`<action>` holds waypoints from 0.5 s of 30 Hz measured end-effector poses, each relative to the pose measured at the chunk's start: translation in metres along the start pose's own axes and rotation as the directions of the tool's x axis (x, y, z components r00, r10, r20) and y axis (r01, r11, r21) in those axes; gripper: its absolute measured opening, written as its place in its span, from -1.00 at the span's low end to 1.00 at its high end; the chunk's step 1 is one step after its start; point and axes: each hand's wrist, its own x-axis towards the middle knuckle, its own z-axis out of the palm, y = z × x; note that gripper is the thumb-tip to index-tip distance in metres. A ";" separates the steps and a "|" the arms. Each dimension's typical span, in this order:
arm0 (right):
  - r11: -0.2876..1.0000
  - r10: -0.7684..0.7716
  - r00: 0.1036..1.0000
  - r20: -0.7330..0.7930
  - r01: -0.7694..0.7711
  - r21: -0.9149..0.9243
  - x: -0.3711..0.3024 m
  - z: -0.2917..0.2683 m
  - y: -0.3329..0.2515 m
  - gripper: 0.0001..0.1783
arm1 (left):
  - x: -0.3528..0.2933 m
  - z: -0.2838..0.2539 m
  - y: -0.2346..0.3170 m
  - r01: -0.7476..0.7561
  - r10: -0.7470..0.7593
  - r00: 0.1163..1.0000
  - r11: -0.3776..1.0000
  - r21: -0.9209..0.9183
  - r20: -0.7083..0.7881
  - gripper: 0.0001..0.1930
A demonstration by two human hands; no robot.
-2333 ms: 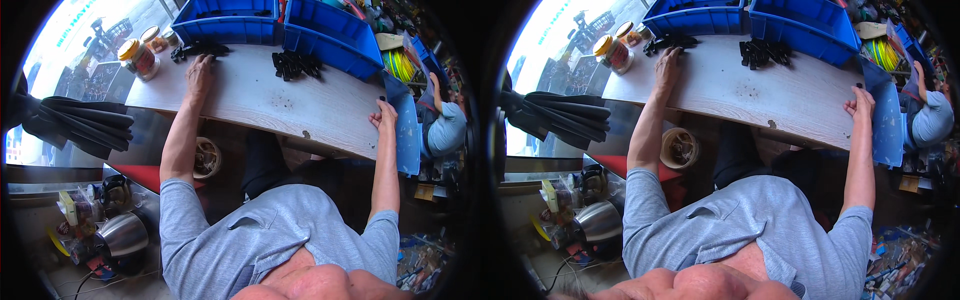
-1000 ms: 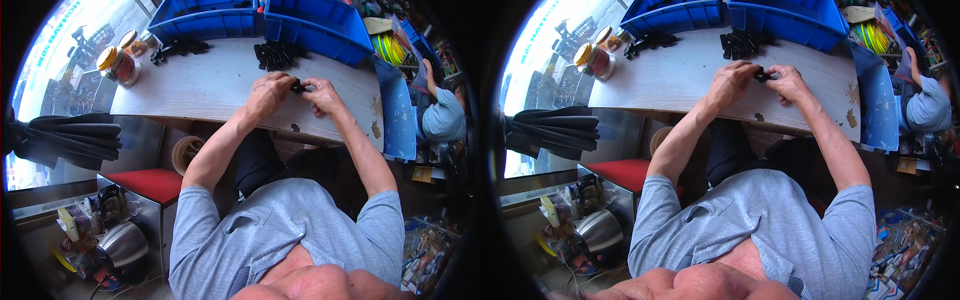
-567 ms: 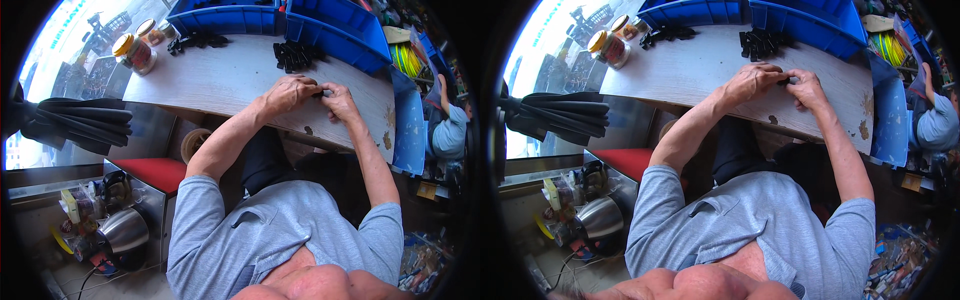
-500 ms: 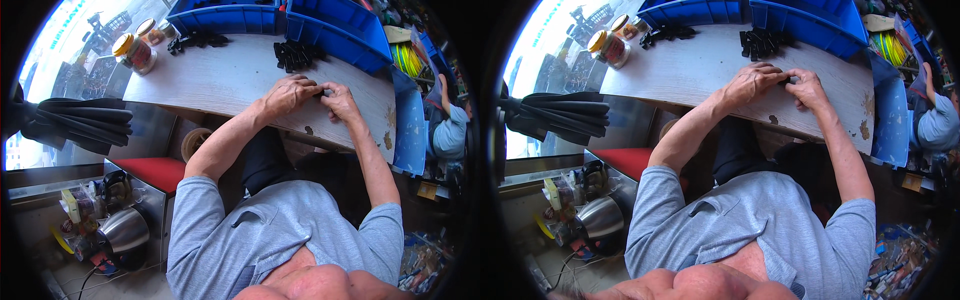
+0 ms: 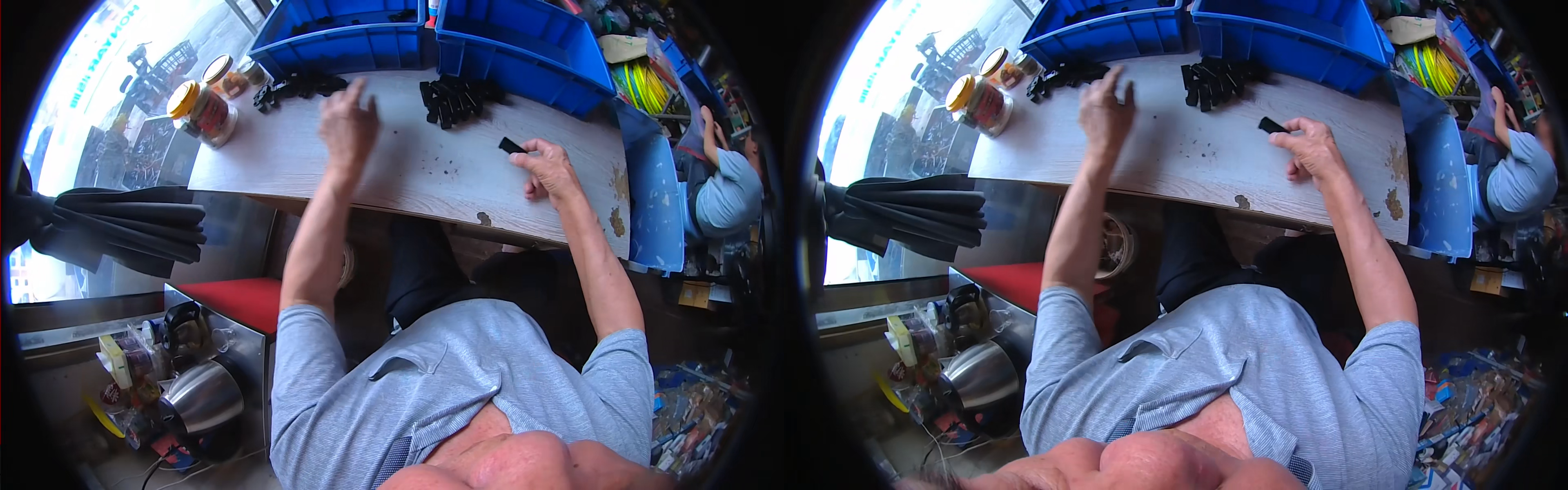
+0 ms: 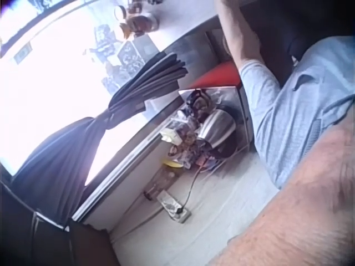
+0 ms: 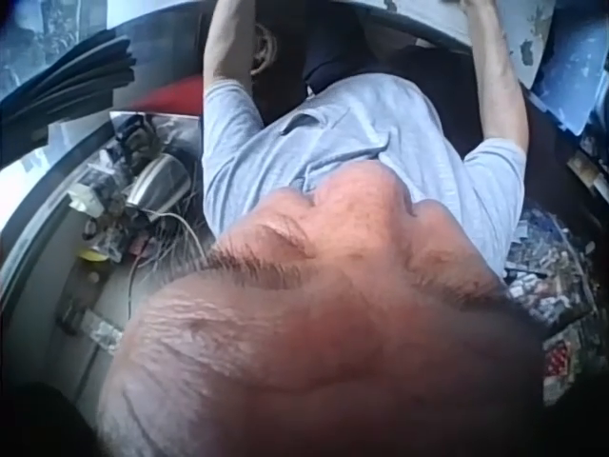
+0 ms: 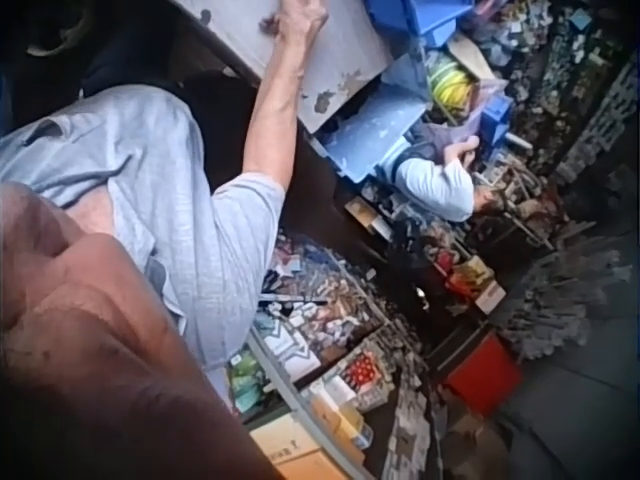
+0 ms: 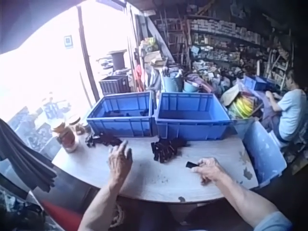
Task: Assemble small black plastic components by hand at a production workbench.
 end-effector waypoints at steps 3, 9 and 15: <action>0.981 0.047 0.972 -0.232 -0.001 0.196 0.013 -0.038 0.018 -0.49 | 0.023 0.002 -0.038 0.132 -0.164 0.978 0.965 0.225 0.127 -0.62; 0.936 0.119 0.786 -0.607 0.115 0.333 0.034 -0.115 0.026 -0.63 | 0.019 0.013 -0.058 0.059 -0.098 0.982 0.971 0.232 0.163 -0.59; 0.968 0.038 0.885 -0.464 0.082 0.236 0.041 -0.081 0.013 -0.61 | 0.002 0.012 -0.043 -0.044 0.025 0.982 0.994 0.099 0.185 -0.74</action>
